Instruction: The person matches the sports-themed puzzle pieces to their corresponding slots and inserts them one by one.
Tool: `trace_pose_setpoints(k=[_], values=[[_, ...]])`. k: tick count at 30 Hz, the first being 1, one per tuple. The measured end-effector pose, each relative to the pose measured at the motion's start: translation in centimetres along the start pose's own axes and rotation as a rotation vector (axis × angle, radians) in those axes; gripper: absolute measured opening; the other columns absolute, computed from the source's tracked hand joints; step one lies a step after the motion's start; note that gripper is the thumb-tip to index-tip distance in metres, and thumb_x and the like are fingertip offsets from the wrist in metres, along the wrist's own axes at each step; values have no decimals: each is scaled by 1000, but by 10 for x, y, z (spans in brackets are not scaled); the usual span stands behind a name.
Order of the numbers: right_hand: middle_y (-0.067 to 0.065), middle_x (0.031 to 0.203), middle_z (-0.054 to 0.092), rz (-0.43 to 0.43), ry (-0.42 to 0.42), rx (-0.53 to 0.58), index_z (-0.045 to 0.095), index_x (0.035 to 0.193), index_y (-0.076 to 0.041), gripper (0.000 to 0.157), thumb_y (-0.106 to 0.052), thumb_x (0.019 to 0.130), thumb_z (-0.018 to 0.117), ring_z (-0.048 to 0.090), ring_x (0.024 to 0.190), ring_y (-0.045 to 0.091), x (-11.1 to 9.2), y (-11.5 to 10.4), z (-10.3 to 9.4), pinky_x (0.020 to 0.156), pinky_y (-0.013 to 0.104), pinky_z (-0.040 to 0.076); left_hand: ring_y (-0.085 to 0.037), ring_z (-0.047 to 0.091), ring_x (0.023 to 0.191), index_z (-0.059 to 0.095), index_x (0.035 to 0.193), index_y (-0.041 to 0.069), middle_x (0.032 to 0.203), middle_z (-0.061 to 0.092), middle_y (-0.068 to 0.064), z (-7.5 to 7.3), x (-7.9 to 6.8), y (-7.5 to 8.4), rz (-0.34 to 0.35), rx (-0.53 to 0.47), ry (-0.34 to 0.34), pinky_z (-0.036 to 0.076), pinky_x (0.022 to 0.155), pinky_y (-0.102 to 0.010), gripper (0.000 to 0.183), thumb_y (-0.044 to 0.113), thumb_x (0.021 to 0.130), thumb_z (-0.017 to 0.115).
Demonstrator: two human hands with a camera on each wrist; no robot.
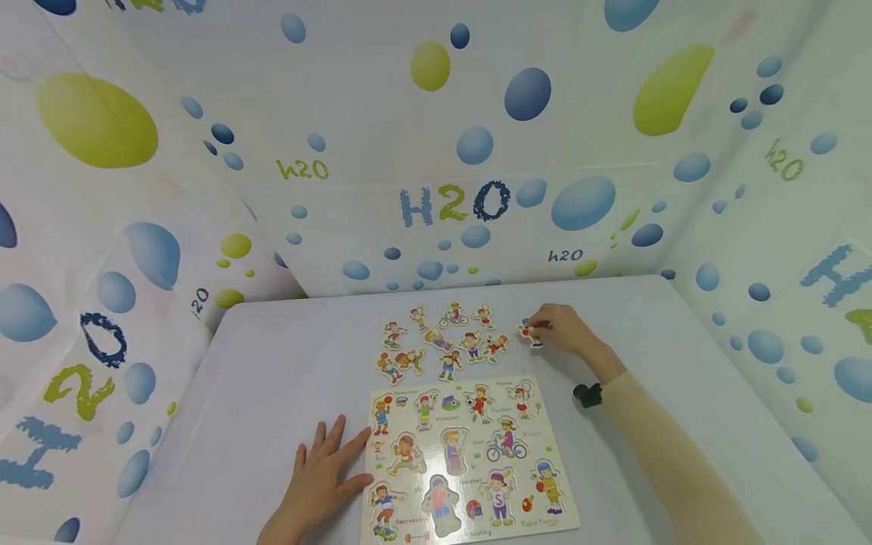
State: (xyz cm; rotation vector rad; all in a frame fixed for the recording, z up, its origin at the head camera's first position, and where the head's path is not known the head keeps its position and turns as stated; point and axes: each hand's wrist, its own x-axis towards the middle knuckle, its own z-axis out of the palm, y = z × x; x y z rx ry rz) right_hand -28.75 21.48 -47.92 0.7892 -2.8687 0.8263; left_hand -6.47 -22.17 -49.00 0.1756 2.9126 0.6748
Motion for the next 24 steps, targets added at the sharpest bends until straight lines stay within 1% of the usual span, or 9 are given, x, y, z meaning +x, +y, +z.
trace_pose_setpoints(k=[5, 9, 14, 20, 24], values=[[4, 84, 68, 32, 12, -2, 76, 95, -5, 10, -9, 87, 73, 62, 77, 17, -11, -5, -9, 70, 33, 53, -57, 17, 142, 56, 139, 21, 156, 30, -25, 0, 0, 1, -12, 1, -13, 12, 105, -80, 70, 47, 77, 75], [2, 84, 67, 56, 13, -5, 76, 97, -5, 11, -9, 87, 73, 59, 74, 13, -21, -10, -15, 67, 28, 51, -58, 19, 141, 56, 139, 21, 155, 31, -26, -2, 0, 1, 4, 12, -5, 14, 104, -80, 70, 48, 77, 75], [1, 83, 67, 25, 40, 1, 76, 97, -5, 11, -8, 86, 73, 56, 71, 11, -34, -17, -20, 64, 25, 50, -59, 21, 139, 56, 139, 21, 154, 33, -27, 2, 1, -1, 35, 36, 25, 17, 102, -81, 70, 50, 77, 75], [-1, 82, 67, 14, 55, 15, 76, 98, -6, 12, -7, 86, 74, 54, 71, 10, -51, -29, -24, 63, 24, 48, -60, 21, 139, 57, 138, 21, 153, 34, -27, 9, 3, -5, 41, 31, 49, 17, 102, -81, 70, 50, 76, 75], [-3, 82, 66, -7, 71, 12, 76, 97, -7, 13, -7, 85, 75, 53, 72, 9, -64, -37, -24, 63, 22, 48, -60, 20, 140, 57, 138, 21, 153, 34, -27, 13, 3, -5, 34, 19, 50, 16, 102, -81, 71, 50, 76, 76]])
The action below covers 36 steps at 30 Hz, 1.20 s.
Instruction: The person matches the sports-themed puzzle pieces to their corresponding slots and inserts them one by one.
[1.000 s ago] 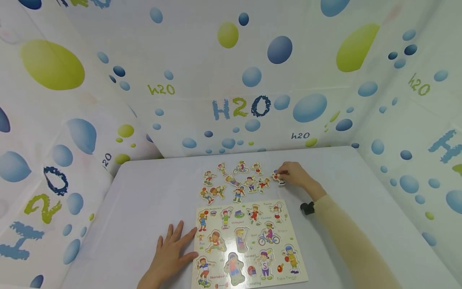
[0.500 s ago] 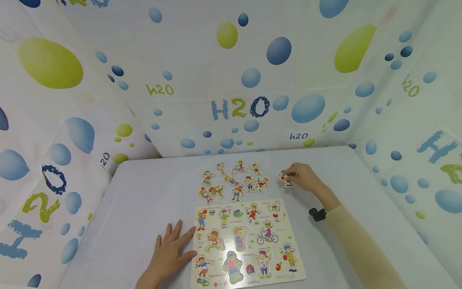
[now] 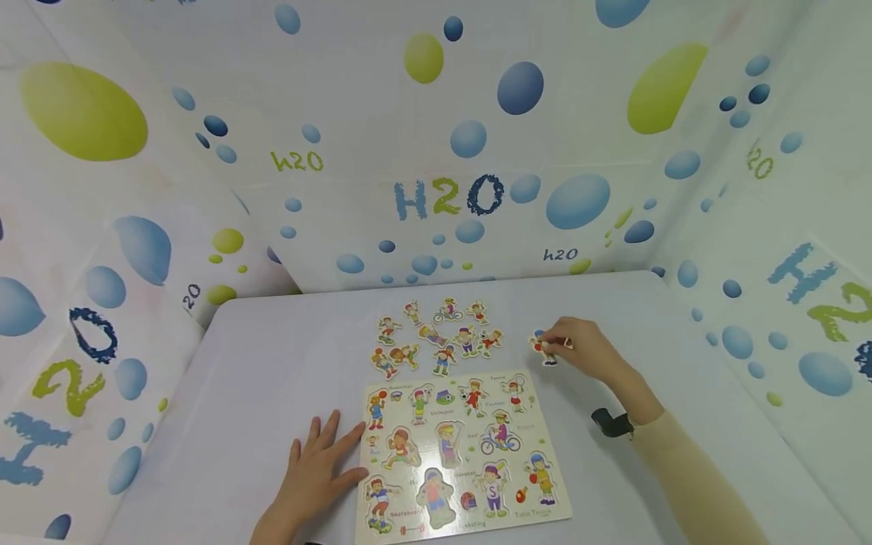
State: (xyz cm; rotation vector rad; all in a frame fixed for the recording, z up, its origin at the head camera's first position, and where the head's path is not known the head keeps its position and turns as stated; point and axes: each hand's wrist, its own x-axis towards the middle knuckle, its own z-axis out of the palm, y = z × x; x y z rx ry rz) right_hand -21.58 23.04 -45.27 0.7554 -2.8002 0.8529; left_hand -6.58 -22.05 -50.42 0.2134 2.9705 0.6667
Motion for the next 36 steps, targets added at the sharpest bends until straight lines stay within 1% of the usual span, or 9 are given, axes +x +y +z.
trace_pose_setpoints(k=[5, 9, 13, 19, 24, 31, 36], values=[[-5, 83, 66, -36, 16, -8, 76, 96, -9, 14, -7, 83, 77, 53, 73, 6, -13, -10, -2, 64, 22, 50, -60, 18, 140, 55, 139, 21, 155, 31, -27, -2, 1, 0, -8, -1, -27, 15, 103, -81, 72, 52, 77, 74], [-7, 84, 66, -60, 32, -13, 76, 97, -11, 14, -8, 82, 77, 54, 73, 4, -24, -19, -3, 65, 23, 51, -59, 19, 140, 55, 140, 21, 154, 32, -27, -3, 2, 0, 3, 8, -21, 15, 103, -81, 72, 51, 77, 74], [-9, 84, 65, -59, 30, -14, 76, 97, -12, 15, -9, 82, 77, 52, 73, 3, -37, -30, -4, 64, 22, 51, -59, 19, 141, 56, 139, 21, 154, 32, -27, -3, 2, 0, 0, 10, -18, 15, 103, -81, 71, 51, 78, 74], [-10, 85, 65, -46, 18, 7, 76, 97, -11, 16, -7, 82, 77, 50, 73, -1, -58, -40, -3, 63, 20, 50, -58, 16, 141, 55, 140, 21, 155, 30, -26, -3, 2, 1, -24, 13, -48, 13, 104, -81, 72, 51, 77, 74], [-14, 84, 63, -26, 6, 14, 76, 97, -14, 16, -8, 82, 77, 50, 73, -2, -70, -43, 0, 63, 19, 49, -58, 16, 142, 55, 140, 21, 156, 29, -26, -1, 2, -1, -31, 13, -44, 12, 104, -80, 71, 50, 77, 75], [-14, 84, 63, -44, 17, 31, 77, 96, -15, 18, -7, 80, 79, 49, 71, -4, -84, -45, 6, 60, 17, 48, -59, 18, 141, 57, 138, 21, 154, 32, -27, -1, 1, 0, -6, 3, -11, 14, 102, -81, 71, 52, 77, 74], [-16, 84, 63, -41, -4, 41, 76, 96, -15, 19, -6, 80, 79, 48, 71, -5, -97, -49, 11, 60, 17, 48, -59, 18, 141, 56, 139, 21, 154, 32, -27, -2, 0, 1, -7, -2, -15, 14, 102, -81, 71, 52, 77, 74]])
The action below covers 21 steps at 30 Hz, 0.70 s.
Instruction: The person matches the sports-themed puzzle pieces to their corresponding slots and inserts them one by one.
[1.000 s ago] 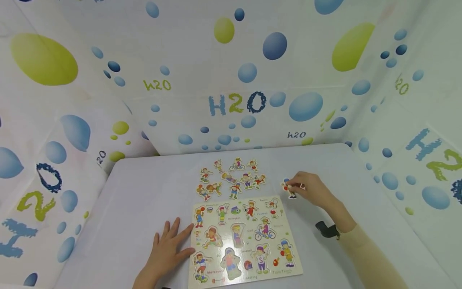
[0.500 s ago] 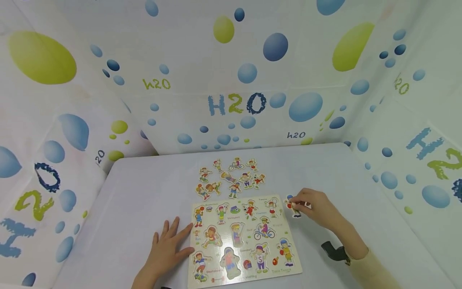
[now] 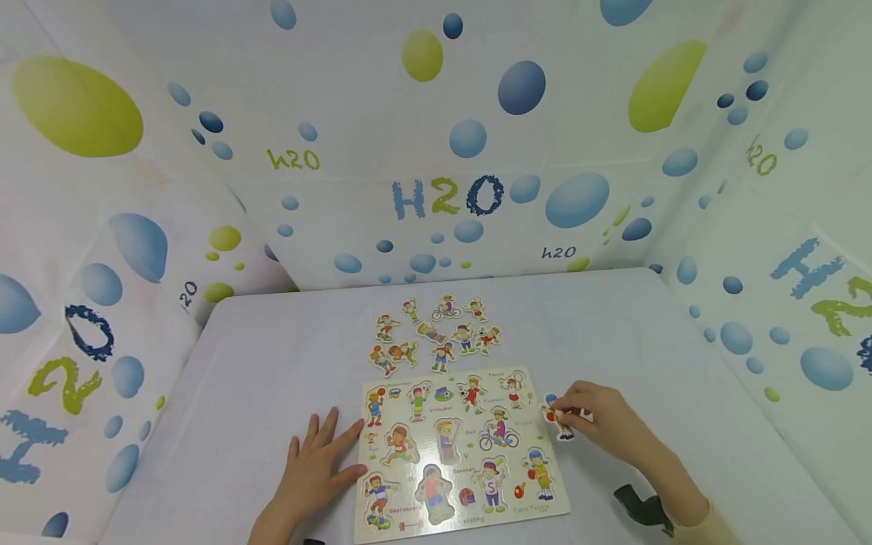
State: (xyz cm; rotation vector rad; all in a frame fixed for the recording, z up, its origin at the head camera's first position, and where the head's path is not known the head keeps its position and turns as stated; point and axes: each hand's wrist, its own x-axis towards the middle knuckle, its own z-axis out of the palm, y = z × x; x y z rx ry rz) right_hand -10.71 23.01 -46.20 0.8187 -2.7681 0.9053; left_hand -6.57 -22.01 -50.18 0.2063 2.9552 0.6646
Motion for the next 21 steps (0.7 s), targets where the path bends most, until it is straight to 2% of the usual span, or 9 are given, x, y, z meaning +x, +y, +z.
trace_pose_setpoints(k=[14, 21], values=[[-15, 85, 63, 41, -73, 84, 76, 99, -14, 15, -10, 84, 75, 47, 70, -7, -24, -18, 15, 58, 15, 46, -58, 15, 142, 55, 139, 19, 155, 30, -27, 0, -1, 1, -19, -17, -15, 11, 104, -81, 70, 47, 78, 75], [-12, 85, 63, 20, -90, 125, 76, 97, -12, 15, -8, 83, 76, 48, 70, -8, -31, -23, 22, 56, 15, 47, -58, 14, 142, 55, 140, 21, 156, 29, -26, -2, 0, 2, -25, -15, -30, 10, 105, -80, 70, 50, 79, 74]])
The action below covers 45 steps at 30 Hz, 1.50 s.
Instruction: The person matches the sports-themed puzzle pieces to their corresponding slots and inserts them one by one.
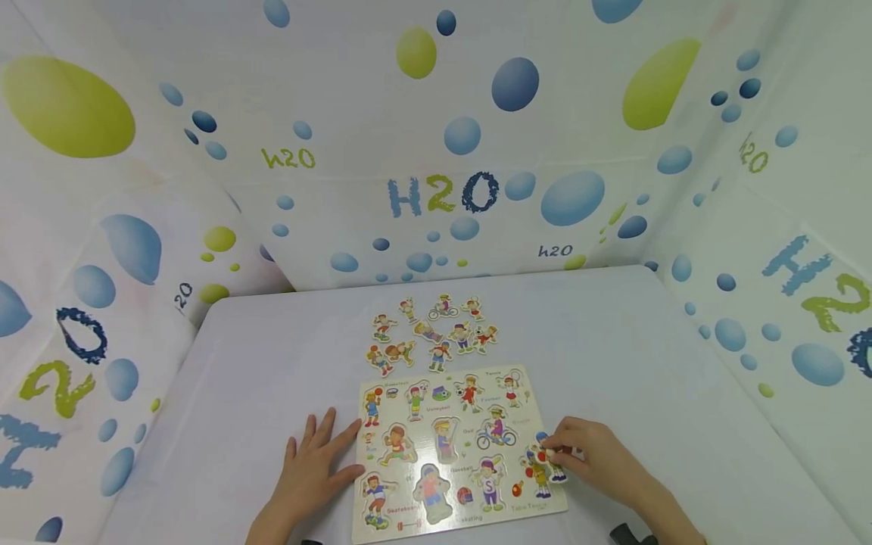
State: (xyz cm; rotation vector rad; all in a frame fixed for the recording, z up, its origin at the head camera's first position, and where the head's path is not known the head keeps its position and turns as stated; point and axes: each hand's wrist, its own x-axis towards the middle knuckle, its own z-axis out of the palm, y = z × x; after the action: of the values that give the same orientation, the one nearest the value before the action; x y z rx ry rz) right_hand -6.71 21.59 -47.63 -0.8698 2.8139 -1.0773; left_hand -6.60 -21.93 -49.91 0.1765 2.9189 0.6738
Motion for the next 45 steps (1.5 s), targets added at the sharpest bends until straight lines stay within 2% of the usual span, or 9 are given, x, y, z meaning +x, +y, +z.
trace_pose_setpoints(k=[6, 11, 17, 23, 35, 45], values=[[-14, 82, 61, -38, -4, 29, 77, 97, -11, 15, -8, 82, 76, 46, 69, -9, -3, -2, 8, 55, 14, 46, -56, 12, 144, 54, 141, 21, 157, 27, -25, 0, 0, 0, -13, -7, -14, 8, 106, -79, 70, 49, 79, 73], [-13, 81, 61, -90, 10, 17, 76, 96, -11, 14, -8, 82, 76, 46, 69, -9, -6, 0, 14, 54, 13, 45, -58, 14, 142, 55, 139, 21, 155, 29, -27, 1, 0, -1, 3, -2, 5, 10, 105, -80, 70, 50, 78, 74], [-16, 82, 60, -65, 7, -12, 77, 95, -12, 15, -9, 81, 77, 46, 69, -11, -7, 4, 20, 55, 12, 45, -58, 15, 142, 55, 140, 21, 155, 29, -27, 2, 0, -2, 2, 6, 1, 11, 104, -80, 71, 51, 78, 74], [-15, 81, 60, -91, 12, -43, 77, 93, -11, 14, -9, 80, 78, 45, 68, -11, -6, 5, 21, 55, 12, 44, -58, 15, 142, 55, 139, 20, 155, 29, -27, 3, 0, -2, 1, 4, 7, 11, 104, -80, 70, 48, 78, 75], [-12, 82, 63, -81, -24, -52, 77, 93, -10, 12, -11, 81, 77, 46, 69, -10, -5, 0, 21, 55, 12, 44, -58, 15, 142, 56, 139, 20, 155, 30, -27, 2, 0, -1, 4, 12, 16, 11, 104, -81, 70, 48, 78, 75], [-12, 82, 63, -56, -43, -108, 77, 93, -11, 13, -11, 80, 78, 45, 68, -10, -3, 0, 23, 56, 12, 43, -57, 15, 142, 56, 139, 20, 155, 30, -26, 2, 0, -1, 0, 3, 12, 11, 105, -80, 69, 47, 78, 75]])
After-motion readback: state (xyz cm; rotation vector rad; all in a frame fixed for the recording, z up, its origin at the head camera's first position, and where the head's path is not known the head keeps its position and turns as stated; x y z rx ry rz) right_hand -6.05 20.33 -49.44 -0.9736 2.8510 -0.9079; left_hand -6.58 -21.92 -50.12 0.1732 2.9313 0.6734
